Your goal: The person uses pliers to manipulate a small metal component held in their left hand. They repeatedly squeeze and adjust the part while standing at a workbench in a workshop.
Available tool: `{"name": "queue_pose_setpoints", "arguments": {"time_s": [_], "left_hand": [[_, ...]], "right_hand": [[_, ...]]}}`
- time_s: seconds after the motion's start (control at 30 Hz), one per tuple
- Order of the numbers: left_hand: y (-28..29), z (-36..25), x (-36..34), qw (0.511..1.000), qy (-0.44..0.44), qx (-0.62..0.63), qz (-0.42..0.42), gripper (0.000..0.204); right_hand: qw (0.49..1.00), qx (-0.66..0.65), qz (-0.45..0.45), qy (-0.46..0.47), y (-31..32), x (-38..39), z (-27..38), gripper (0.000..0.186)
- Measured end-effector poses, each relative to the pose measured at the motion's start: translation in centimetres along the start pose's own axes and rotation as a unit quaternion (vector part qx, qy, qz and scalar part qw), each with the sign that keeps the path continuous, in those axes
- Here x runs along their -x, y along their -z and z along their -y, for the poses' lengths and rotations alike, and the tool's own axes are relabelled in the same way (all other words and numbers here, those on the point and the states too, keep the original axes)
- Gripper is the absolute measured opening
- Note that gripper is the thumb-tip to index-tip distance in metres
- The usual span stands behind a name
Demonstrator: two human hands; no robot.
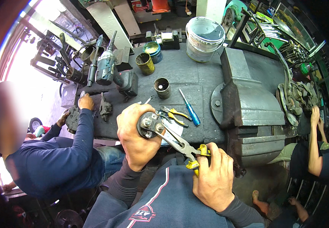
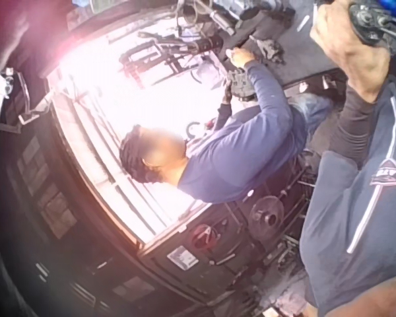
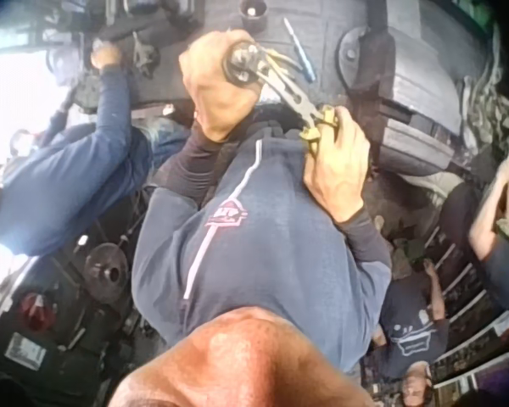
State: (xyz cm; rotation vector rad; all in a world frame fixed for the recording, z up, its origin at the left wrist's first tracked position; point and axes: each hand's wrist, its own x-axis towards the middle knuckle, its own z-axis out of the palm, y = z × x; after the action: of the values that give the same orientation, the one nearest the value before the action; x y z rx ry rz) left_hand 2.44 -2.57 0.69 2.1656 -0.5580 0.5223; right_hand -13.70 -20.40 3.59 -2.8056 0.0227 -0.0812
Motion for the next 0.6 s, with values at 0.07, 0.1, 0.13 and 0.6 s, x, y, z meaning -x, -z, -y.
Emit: {"name": "queue_pose_setpoints", "arguments": {"time_s": [0.07, 0.1, 0.13, 0.6], "left_hand": [[-0.1, 0.0, 0.1, 1.000, -0.014, -0.005, -0.012, 0.044], [-0.2, -0.1, 0.1, 1.000, -0.020, -0.005, -0.018, 0.045], [-0.4, -0.1, 0.1, 0.999, -0.025, -0.007, -0.025, 0.045], [1.3, -0.1, 0.4, 0.999, -0.013, 0.000, 0.043, 0.048]], "right_hand": [[1.000, 0.010, -0.009, 0.008, -0.4, 0.2, -0.1, 0.052], [1.000, 0.016, -0.014, 0.010, -0.6, 0.3, -0.2, 0.051], [1.000, 0.016, -0.009, 0.009, -0.7, 0.4, -0.2, 0.053], [0.996, -0.019, -0.024, 0.086, -1.7, 0.0, -2.6, 0.053]]}}
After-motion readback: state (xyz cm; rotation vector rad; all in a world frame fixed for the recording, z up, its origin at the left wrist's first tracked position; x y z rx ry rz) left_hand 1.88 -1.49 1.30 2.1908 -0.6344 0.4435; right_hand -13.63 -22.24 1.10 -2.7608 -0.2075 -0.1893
